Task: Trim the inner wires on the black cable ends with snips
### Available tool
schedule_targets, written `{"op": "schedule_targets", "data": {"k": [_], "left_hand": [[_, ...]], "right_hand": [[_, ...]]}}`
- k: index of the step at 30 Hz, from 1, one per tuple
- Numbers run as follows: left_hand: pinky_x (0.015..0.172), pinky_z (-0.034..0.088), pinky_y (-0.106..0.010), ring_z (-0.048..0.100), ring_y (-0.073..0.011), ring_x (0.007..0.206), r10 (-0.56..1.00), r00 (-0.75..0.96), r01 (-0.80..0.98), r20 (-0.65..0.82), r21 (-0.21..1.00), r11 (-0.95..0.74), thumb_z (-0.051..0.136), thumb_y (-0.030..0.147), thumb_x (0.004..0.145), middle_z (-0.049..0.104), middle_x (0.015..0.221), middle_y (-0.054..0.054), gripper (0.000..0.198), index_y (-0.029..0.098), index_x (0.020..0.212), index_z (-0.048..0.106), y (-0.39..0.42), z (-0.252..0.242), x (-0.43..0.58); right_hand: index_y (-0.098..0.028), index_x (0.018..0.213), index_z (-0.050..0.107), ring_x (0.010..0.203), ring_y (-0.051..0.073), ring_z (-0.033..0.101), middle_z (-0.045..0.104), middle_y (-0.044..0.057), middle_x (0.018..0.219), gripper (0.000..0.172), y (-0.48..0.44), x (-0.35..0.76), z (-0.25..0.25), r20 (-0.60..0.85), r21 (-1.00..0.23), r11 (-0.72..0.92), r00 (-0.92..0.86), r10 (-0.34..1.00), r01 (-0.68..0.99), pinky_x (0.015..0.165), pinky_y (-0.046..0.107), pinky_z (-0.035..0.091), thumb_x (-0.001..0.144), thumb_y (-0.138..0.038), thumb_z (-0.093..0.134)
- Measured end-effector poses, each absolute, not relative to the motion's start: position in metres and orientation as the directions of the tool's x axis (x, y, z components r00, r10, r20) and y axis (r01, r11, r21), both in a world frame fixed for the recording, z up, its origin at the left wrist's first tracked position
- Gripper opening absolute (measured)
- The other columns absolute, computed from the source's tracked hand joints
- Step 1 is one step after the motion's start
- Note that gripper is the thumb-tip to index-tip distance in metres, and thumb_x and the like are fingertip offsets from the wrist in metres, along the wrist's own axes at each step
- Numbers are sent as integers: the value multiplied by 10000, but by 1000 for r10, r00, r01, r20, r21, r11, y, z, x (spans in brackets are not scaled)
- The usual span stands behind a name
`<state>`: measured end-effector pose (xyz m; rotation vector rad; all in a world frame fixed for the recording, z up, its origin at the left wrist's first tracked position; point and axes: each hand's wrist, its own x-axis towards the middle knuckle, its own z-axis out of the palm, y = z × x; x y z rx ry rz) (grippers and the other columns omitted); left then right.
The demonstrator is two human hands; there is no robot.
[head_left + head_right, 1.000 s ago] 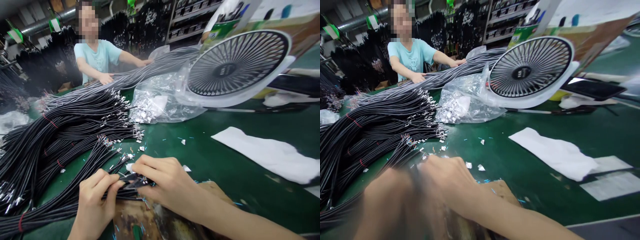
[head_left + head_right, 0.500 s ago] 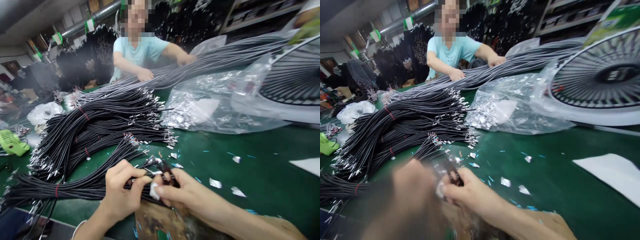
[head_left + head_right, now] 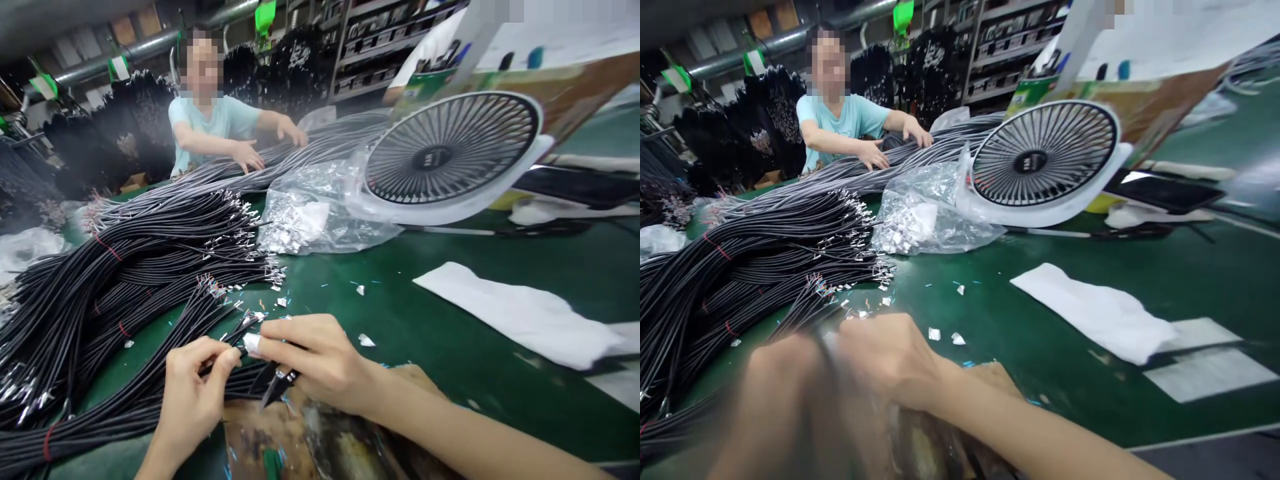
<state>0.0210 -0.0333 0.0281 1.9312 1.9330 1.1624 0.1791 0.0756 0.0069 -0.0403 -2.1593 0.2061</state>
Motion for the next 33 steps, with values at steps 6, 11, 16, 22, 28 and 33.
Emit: {"op": "schedule_targets", "data": {"k": [6,11,16,22,28,33], "left_hand": [[481,346,-180,502,-84,535,913,-58,811,404,552,-192,487,200,872,552,614,0,227,163,668,582,-32,24,22],[520,363,-199,515,-99,563,906,30,828,423,497,-260,478,164,865,544,627,-7,190,171,705,581,-32,23,22],[511,374,-195,522,-92,548,894,82,818,440,483,-313,491,142,858,555,625,-1,179,177,716,595,-33,22,22],[531,418,-211,536,-105,558,833,17,796,553,496,-346,523,122,832,589,630,-8,137,184,742,605,-39,20,19],[437,390,-196,496,-94,504,791,-111,778,601,548,-307,532,120,826,566,622,-2,119,184,754,603,-39,21,22],[446,403,-204,493,-99,498,803,-166,753,573,599,-273,505,162,844,556,609,-7,148,181,739,608,-37,23,24]], "right_hand": [[-136,629,528,562,104,432,499,14,629,176,70,172,12,614,-637,767,-649,449,-72,493,207,313,731,-55,408],[-150,517,355,520,82,292,319,-40,528,272,69,163,16,308,-896,445,-706,637,11,480,203,243,756,-167,484],[-150,547,389,541,83,316,357,-37,539,242,67,159,16,31,-997,72,-715,698,27,497,197,265,708,-280,513],[-160,563,408,443,52,237,307,-74,470,249,68,152,7,-154,-976,-217,-806,571,33,427,185,207,651,-333,563],[-145,491,430,498,77,327,355,-41,490,308,76,157,10,130,-972,220,-592,796,82,467,195,252,725,-291,567],[-125,820,648,662,140,549,620,53,763,255,80,170,17,576,-740,669,-446,685,73,585,234,405,693,-55,438]]}}
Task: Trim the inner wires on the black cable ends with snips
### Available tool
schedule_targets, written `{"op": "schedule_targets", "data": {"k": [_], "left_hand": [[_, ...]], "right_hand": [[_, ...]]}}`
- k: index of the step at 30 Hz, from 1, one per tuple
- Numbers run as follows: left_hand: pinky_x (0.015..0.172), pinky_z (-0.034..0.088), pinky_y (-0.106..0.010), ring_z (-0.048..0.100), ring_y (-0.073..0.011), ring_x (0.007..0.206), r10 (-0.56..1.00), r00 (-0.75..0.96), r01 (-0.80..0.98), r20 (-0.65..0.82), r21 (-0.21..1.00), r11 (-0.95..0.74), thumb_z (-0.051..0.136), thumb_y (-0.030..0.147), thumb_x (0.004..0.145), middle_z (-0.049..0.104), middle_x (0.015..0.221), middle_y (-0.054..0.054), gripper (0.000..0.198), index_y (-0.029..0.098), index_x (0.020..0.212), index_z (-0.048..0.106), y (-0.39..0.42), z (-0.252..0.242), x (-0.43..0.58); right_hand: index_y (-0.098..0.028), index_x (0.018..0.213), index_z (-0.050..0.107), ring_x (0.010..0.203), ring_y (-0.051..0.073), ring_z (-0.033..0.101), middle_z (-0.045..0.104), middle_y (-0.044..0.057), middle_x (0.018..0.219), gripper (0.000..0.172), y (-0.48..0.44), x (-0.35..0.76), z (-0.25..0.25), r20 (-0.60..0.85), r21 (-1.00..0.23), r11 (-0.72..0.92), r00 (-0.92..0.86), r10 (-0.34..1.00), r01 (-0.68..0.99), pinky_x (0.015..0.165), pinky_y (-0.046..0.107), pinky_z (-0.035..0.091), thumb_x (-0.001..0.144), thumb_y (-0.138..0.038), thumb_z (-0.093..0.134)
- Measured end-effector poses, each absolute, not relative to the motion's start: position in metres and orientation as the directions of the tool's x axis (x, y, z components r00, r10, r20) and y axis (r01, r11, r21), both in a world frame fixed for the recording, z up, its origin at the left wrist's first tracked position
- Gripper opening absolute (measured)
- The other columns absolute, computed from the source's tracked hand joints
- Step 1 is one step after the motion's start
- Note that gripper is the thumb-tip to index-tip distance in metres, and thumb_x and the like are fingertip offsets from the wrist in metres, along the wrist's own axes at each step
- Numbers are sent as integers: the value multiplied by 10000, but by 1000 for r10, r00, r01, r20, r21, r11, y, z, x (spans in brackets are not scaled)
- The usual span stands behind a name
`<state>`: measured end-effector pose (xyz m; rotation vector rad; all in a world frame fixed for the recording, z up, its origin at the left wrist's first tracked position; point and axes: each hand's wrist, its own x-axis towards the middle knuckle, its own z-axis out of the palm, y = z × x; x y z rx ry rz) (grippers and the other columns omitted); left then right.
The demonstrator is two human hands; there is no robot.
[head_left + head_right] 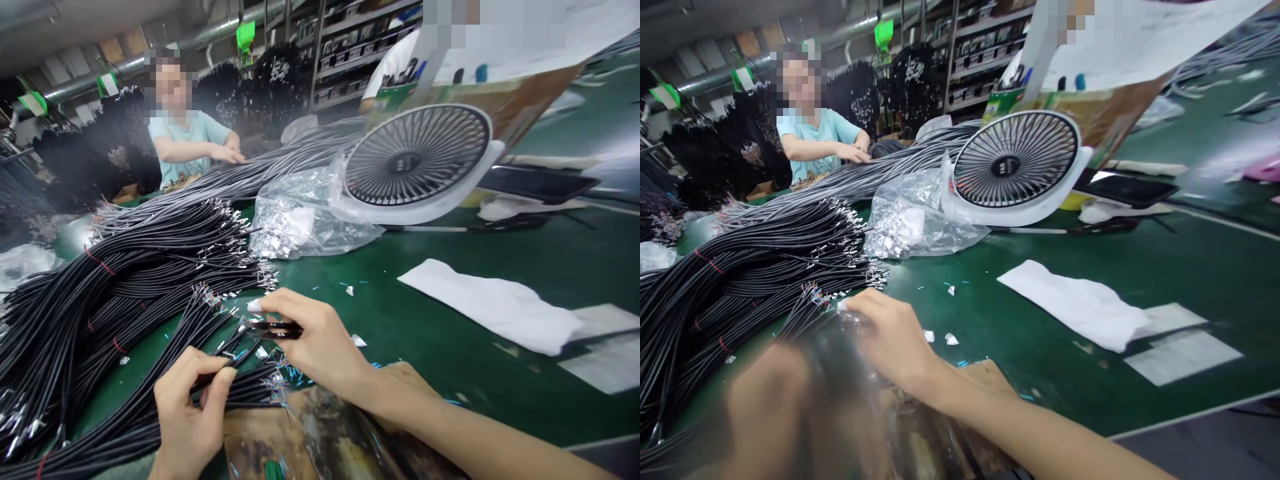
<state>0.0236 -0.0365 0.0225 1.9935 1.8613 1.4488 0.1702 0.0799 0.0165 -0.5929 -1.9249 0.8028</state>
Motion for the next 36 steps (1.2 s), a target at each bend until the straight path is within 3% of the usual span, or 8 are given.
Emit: {"op": "schedule_targets", "data": {"k": [5,10,17,21,24,29,31,36], "left_hand": [[499,444,-209,553,-119,559,821,-198,732,535,638,-239,463,182,864,596,635,-20,200,174,741,620,-34,22,22],[493,425,-208,547,-118,537,832,-188,719,522,650,-246,455,195,867,591,616,-10,222,179,728,627,-33,20,20],[518,441,-204,558,-117,569,836,-188,721,515,651,-238,483,182,859,597,642,-12,184,178,744,627,-34,21,21],[543,470,-210,582,-128,608,841,-187,723,508,650,-232,517,202,847,616,674,-18,157,186,756,643,-34,22,22],[533,468,-215,581,-131,607,842,-201,719,500,659,-220,505,214,858,619,679,-27,169,183,765,643,-34,23,24],[538,470,-208,586,-128,621,847,-230,695,479,690,-201,505,224,860,623,692,-28,167,184,790,651,-34,23,27],[541,477,-202,589,-126,627,849,-249,678,465,710,-190,505,226,862,624,699,-27,164,183,801,651,-34,22,26],[565,513,-188,602,-121,645,853,-309,617,420,771,-156,526,251,858,626,744,-32,138,171,845,637,-34,18,24]], "right_hand": [[-139,766,660,575,143,565,646,50,677,220,74,175,19,552,-731,681,-550,627,43,536,241,421,800,-112,445],[-137,768,639,585,130,530,624,41,687,166,66,175,21,565,-734,674,-623,541,-80,542,231,403,784,-118,475],[-156,567,436,549,105,408,474,1,602,162,64,173,20,570,-735,678,-542,618,-1,492,214,308,705,-86,485],[-149,745,552,532,96,448,560,-7,644,66,64,173,23,436,-847,530,-630,642,-46,498,201,346,725,-101,512],[-144,699,597,514,99,432,547,-3,594,137,64,174,24,485,-800,595,-670,562,-80,490,215,338,802,-164,508],[-136,705,612,524,107,432,541,13,599,211,64,175,21,532,-750,658,-651,542,-65,495,227,338,841,-181,457],[-130,715,615,528,104,444,556,13,609,196,65,174,21,487,-801,593,-667,564,-83,494,219,345,837,-198,478],[-122,789,640,620,121,547,632,36,705,178,66,171,25,268,-961,232,-700,662,-148,549,202,415,829,-256,531]]}}
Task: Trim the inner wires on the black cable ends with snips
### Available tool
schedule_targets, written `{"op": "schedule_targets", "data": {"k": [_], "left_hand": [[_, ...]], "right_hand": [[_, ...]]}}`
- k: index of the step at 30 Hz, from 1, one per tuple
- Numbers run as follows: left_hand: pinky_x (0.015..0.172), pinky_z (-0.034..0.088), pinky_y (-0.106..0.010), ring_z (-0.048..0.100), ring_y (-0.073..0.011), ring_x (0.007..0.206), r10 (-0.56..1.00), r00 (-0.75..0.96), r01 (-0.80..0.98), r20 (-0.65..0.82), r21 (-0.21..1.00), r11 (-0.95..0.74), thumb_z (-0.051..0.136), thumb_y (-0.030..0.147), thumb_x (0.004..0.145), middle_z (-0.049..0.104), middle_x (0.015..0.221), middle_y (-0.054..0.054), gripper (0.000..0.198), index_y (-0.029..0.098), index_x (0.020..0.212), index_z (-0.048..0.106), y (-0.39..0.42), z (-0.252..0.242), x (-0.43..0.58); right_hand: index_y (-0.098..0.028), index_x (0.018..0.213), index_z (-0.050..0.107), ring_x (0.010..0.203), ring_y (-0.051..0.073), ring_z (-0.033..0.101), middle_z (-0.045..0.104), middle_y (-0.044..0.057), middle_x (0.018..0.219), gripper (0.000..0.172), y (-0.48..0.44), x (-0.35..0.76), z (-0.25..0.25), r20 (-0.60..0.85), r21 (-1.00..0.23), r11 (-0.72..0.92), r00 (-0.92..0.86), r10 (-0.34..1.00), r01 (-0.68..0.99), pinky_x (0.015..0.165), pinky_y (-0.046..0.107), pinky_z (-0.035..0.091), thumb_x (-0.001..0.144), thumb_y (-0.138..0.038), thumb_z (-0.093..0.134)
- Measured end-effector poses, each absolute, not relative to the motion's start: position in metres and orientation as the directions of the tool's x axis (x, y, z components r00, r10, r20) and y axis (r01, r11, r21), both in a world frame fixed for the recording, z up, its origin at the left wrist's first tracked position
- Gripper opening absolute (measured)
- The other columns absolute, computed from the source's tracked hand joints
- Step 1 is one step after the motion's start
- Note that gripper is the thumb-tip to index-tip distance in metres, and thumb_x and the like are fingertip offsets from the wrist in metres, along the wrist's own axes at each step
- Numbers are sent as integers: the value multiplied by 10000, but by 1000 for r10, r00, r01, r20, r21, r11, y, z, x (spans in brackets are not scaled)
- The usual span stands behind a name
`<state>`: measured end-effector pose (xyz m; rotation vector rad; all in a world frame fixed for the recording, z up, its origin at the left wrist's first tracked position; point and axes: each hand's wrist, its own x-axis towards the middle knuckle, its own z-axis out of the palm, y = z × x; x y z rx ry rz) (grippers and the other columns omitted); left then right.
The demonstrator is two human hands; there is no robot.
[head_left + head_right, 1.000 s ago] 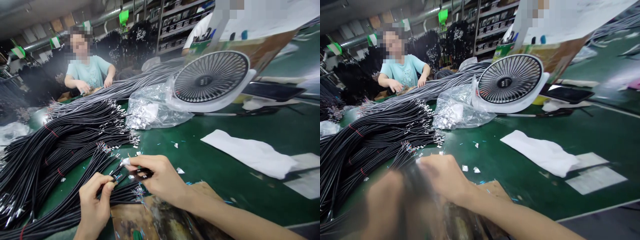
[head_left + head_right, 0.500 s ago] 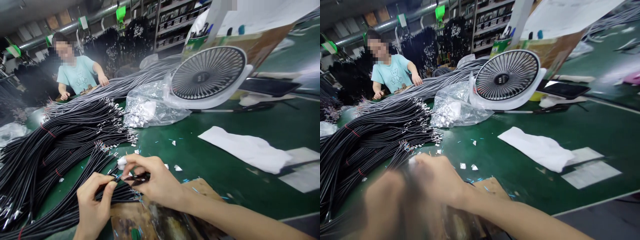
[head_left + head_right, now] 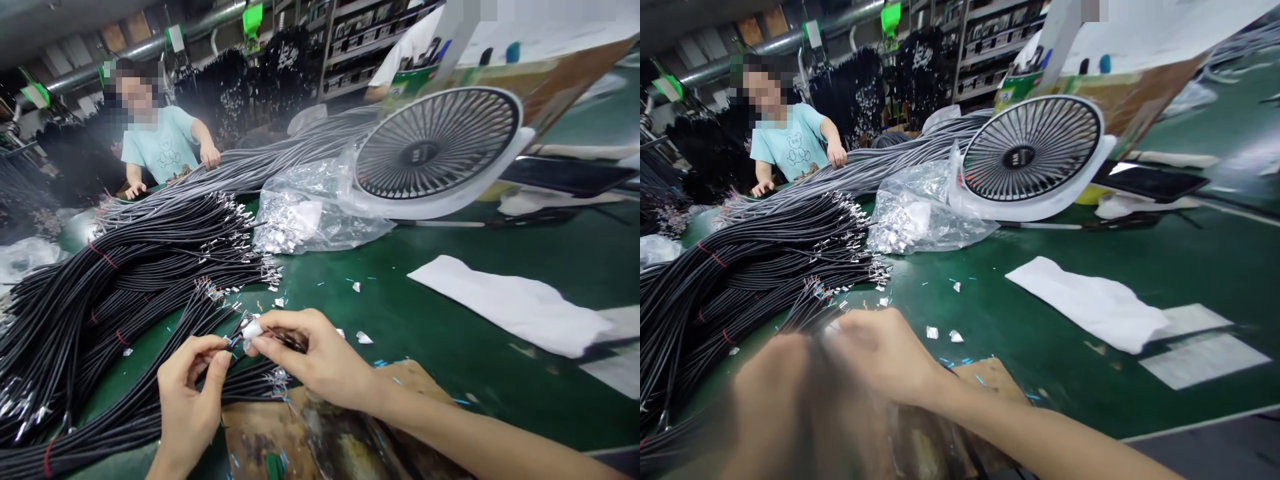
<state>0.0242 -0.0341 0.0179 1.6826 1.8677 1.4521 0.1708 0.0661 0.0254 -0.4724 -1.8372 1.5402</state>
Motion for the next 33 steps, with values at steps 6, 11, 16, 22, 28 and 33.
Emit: {"op": "schedule_targets", "data": {"k": [6,11,16,22,28,33], "left_hand": [[413,403,-154,509,-93,536,879,-332,563,342,819,-106,660,295,764,543,646,-3,137,182,841,674,-30,14,31],[379,321,-147,447,-72,492,893,-364,524,266,851,-40,620,302,802,488,603,6,179,169,687,651,-30,11,33],[417,342,-153,462,-83,520,931,-331,479,153,878,26,604,330,805,513,612,-5,223,159,665,636,-34,8,31],[436,371,-150,500,-78,515,942,-268,631,204,776,11,606,235,778,572,627,-6,176,166,617,627,-31,1,27],[430,379,-163,507,-91,499,920,-373,541,121,834,110,694,339,723,581,593,5,171,173,722,652,-30,6,31],[450,385,-154,501,-88,544,963,-211,483,166,874,-45,591,272,802,572,688,-10,282,178,1064,630,-34,19,31]], "right_hand": [[-112,778,658,585,110,500,599,22,672,186,63,169,23,210,-977,167,-721,660,-131,533,198,390,806,-264,555],[-105,703,634,559,100,433,524,8,620,271,64,168,21,211,-976,178,-758,618,-126,499,199,330,831,-314,517],[-105,636,614,435,62,322,427,-24,494,286,71,166,25,46,-998,1,-712,701,-64,408,192,235,759,-348,528],[-103,621,597,359,33,255,501,4,479,272,72,165,31,-128,-964,-257,-741,659,-62,355,195,139,678,-366,561],[-81,703,630,342,24,256,531,11,492,303,70,167,33,-194,-938,-341,-738,646,-53,360,191,136,641,-376,597],[-55,909,642,340,27,250,566,20,535,421,70,167,31,-194,-936,-349,-744,639,-56,356,202,111,666,-395,590]]}}
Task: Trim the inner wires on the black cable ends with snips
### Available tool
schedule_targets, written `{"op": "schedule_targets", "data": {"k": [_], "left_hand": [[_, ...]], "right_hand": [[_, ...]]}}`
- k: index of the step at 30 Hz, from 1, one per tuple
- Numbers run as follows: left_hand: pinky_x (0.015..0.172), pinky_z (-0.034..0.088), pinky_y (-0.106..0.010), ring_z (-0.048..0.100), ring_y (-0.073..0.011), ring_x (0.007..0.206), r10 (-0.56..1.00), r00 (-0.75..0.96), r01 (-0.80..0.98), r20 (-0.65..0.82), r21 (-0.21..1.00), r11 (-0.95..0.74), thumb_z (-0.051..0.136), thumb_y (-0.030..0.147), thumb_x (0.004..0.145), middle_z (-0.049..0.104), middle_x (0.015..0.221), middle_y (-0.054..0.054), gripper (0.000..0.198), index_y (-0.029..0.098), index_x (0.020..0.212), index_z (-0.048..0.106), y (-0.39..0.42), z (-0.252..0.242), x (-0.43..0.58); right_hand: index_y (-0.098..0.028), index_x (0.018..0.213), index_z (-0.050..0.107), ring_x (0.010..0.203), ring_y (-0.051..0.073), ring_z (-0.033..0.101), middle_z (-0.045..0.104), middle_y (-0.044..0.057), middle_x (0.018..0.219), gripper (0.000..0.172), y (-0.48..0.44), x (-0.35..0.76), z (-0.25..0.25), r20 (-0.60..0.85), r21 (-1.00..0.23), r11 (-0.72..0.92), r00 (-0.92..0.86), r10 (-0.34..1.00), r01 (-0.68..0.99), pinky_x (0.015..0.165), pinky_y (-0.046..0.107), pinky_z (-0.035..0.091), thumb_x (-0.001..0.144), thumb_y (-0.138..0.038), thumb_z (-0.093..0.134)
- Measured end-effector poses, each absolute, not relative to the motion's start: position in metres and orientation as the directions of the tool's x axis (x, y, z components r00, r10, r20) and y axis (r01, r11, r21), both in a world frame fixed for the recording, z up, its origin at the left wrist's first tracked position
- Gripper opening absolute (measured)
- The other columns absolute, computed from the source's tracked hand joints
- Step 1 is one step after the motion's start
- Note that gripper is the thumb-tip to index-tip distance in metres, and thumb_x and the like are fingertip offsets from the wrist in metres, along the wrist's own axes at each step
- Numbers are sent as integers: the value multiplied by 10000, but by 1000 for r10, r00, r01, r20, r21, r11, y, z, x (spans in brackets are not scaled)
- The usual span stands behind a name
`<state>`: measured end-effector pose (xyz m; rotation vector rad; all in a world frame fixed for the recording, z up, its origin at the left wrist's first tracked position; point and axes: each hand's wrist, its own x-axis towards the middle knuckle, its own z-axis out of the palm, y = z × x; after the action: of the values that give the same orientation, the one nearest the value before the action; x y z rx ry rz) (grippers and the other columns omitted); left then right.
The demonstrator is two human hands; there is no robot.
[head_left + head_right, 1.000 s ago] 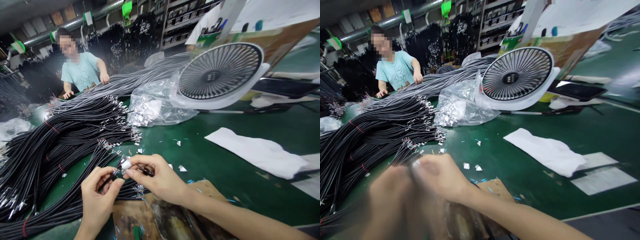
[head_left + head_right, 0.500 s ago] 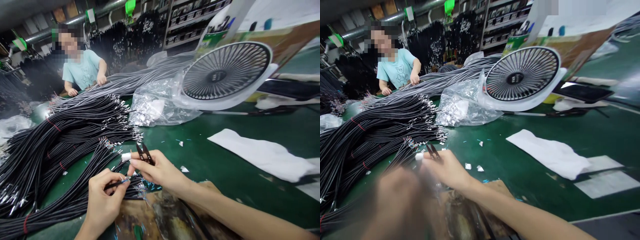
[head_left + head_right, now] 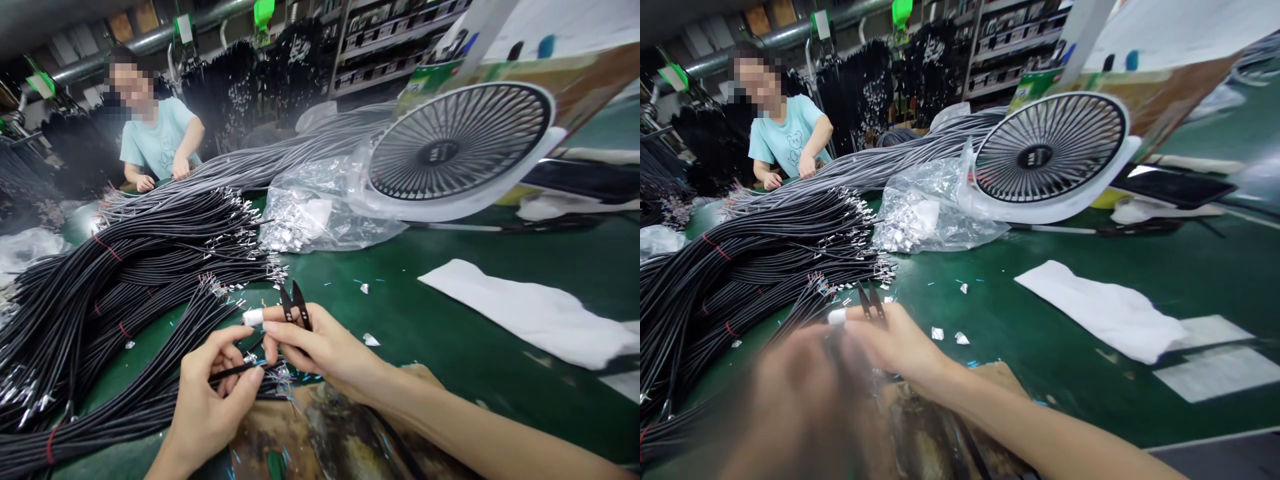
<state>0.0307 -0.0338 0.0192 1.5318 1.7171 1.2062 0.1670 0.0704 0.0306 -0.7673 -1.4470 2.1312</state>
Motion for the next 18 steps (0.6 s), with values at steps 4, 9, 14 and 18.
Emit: {"op": "schedule_targets", "data": {"k": [4,9,14,18], "left_hand": [[510,401,-170,502,-97,583,971,-143,492,190,865,-97,588,262,805,561,667,-13,169,185,908,698,-34,28,26],[596,468,-191,559,-125,670,967,-173,465,186,881,-87,516,283,865,580,717,-37,225,152,941,682,-33,28,25],[595,492,-185,582,-127,669,967,-199,452,158,890,-52,518,312,872,609,736,-50,249,125,927,674,-32,24,25],[583,486,-175,593,-126,664,967,-207,476,151,879,-35,526,320,869,631,729,-48,245,127,882,676,-31,23,23]], "right_hand": [[-91,724,608,339,24,243,538,7,501,310,70,167,32,-162,-952,-300,-747,645,-52,355,197,126,671,-396,596],[-135,560,507,398,50,312,492,-8,482,336,68,168,29,-20,-993,-97,-738,674,-62,390,193,234,720,-411,613],[-125,615,602,500,83,400,492,-15,538,224,66,170,19,298,-943,323,-634,713,-79,461,201,293,766,-290,613],[-131,679,645,550,94,466,556,0,608,137,67,170,15,461,-846,526,-616,639,-88,515,203,335,790,-165,572]]}}
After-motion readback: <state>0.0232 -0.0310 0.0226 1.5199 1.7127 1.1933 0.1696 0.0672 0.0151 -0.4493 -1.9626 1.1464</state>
